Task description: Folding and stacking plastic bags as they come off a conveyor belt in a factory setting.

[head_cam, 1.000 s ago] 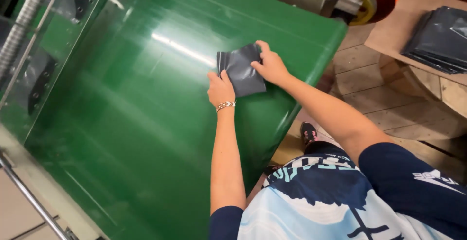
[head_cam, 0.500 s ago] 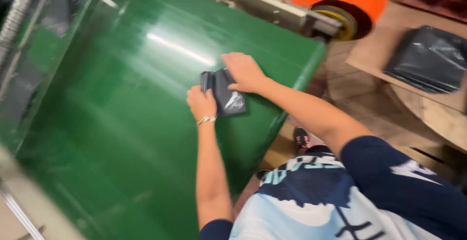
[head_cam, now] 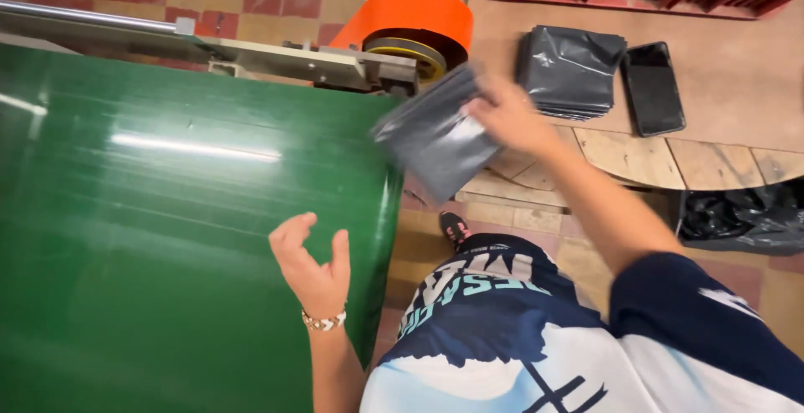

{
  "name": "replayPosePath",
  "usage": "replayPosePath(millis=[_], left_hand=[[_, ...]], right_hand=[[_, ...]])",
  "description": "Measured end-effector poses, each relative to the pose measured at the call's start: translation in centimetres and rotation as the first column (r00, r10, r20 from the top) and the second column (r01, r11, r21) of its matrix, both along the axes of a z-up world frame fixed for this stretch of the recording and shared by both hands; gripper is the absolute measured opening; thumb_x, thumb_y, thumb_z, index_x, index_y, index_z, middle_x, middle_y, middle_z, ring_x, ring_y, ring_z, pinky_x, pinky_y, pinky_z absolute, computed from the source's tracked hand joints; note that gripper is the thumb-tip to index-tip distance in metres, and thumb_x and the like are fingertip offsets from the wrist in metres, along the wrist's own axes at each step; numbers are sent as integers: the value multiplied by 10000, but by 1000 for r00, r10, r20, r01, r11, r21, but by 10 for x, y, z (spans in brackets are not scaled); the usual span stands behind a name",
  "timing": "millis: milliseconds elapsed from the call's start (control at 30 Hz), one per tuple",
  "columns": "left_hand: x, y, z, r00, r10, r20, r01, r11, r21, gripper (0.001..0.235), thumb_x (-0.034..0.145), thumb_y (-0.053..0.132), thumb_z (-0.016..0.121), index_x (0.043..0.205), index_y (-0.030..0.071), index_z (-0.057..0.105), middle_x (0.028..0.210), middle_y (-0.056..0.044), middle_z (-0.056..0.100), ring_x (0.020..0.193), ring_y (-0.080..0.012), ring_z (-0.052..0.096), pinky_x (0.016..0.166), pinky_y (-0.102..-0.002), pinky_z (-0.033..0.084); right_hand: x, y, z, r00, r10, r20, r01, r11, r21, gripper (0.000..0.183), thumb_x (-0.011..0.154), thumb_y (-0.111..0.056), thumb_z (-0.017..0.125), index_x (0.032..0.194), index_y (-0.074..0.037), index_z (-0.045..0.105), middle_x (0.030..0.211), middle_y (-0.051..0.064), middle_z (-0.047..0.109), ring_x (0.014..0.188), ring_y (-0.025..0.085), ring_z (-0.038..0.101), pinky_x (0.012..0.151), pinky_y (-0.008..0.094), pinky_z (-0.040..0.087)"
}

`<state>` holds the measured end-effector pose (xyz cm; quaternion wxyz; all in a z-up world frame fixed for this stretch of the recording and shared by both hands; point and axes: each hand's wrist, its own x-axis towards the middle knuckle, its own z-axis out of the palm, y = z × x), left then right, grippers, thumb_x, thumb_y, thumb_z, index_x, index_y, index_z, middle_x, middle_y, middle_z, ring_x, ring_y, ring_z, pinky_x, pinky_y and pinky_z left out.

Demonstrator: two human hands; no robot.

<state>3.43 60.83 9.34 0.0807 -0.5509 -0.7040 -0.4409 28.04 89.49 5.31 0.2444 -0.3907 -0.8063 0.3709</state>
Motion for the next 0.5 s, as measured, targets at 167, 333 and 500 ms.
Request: replayPosePath(millis=[167, 333, 500], left_hand=[[30, -13, -23, 960, 3, 281, 35, 991, -129, 320, 926, 141, 669, 1195, 22, 543, 1079, -98, 606, 1013, -272, 613, 838, -365, 537], [43, -14, -35, 889, 71, 452, 47, 968, -246, 280, 930, 106, 612, 1195, 38, 550, 1081, -94, 611, 1046, -241, 620, 884, -380, 543], [46, -12, -39, 900, 95, 426, 23, 964, -264, 246, 943, 113, 609, 1176, 42, 571, 1066, -84, 629, 1020, -235, 626, 855, -365, 539]], right_hand=[[149, 85, -73, 864, -481, -149, 441, 866, -235, 243, 1002, -225, 636, 1222, -122, 635, 1127, 42, 654, 1070, 190, 638, 909, 342, 495], [178, 107, -103, 711, -664, -229, 531, 721, -445, 277, 964, -185, 557, 1231, -116, 581, 1192, 16, 651, 1084, 143, 618, 954, 281, 509], [167, 110, -111, 732, -676, -82, 538, 648, -540, 270, 996, -230, 535, 1249, -141, 561, 1204, 24, 642, 1109, 187, 633, 966, 332, 524]])
